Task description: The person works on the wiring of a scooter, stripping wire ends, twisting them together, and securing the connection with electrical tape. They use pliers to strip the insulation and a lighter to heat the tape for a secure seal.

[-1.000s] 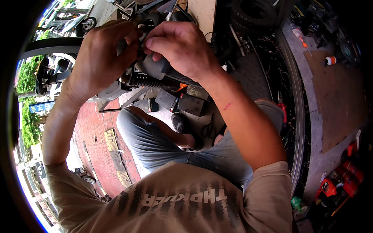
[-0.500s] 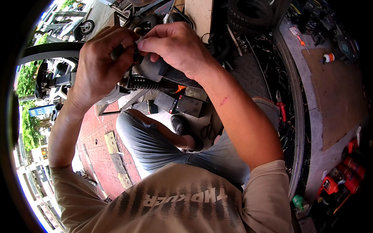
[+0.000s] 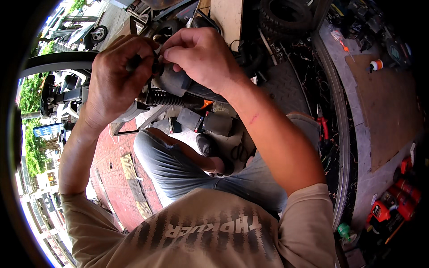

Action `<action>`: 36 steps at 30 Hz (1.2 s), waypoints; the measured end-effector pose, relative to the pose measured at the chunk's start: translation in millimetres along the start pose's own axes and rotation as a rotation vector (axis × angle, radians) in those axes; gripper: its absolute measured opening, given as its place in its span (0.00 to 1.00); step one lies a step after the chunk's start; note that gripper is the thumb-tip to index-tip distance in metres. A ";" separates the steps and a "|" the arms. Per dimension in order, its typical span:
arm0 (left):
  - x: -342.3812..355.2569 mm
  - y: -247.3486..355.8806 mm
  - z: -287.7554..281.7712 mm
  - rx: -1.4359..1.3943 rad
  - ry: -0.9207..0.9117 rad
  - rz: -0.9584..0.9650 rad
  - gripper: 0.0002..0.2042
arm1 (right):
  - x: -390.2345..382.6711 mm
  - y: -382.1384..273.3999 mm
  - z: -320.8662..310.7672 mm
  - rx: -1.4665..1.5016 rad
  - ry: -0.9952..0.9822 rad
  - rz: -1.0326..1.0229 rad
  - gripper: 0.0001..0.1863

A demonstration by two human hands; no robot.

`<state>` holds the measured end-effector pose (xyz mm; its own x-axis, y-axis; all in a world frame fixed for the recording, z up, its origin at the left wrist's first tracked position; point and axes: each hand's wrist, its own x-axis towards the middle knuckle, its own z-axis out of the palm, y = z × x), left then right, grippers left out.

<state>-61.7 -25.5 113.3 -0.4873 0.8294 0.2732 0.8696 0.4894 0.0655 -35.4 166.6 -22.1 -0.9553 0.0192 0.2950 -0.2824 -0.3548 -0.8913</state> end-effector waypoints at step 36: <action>1.6 -0.7 -4.5 0.004 -0.033 -0.070 0.04 | -27.2 11.3 12.7 -0.551 0.258 -0.450 0.03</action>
<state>-62.8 -25.7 118.1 -0.5491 0.8018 0.2360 0.8332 0.5472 0.0796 -11.5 150.3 -35.8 -0.7083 0.2941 0.6418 -0.5886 0.2560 -0.7669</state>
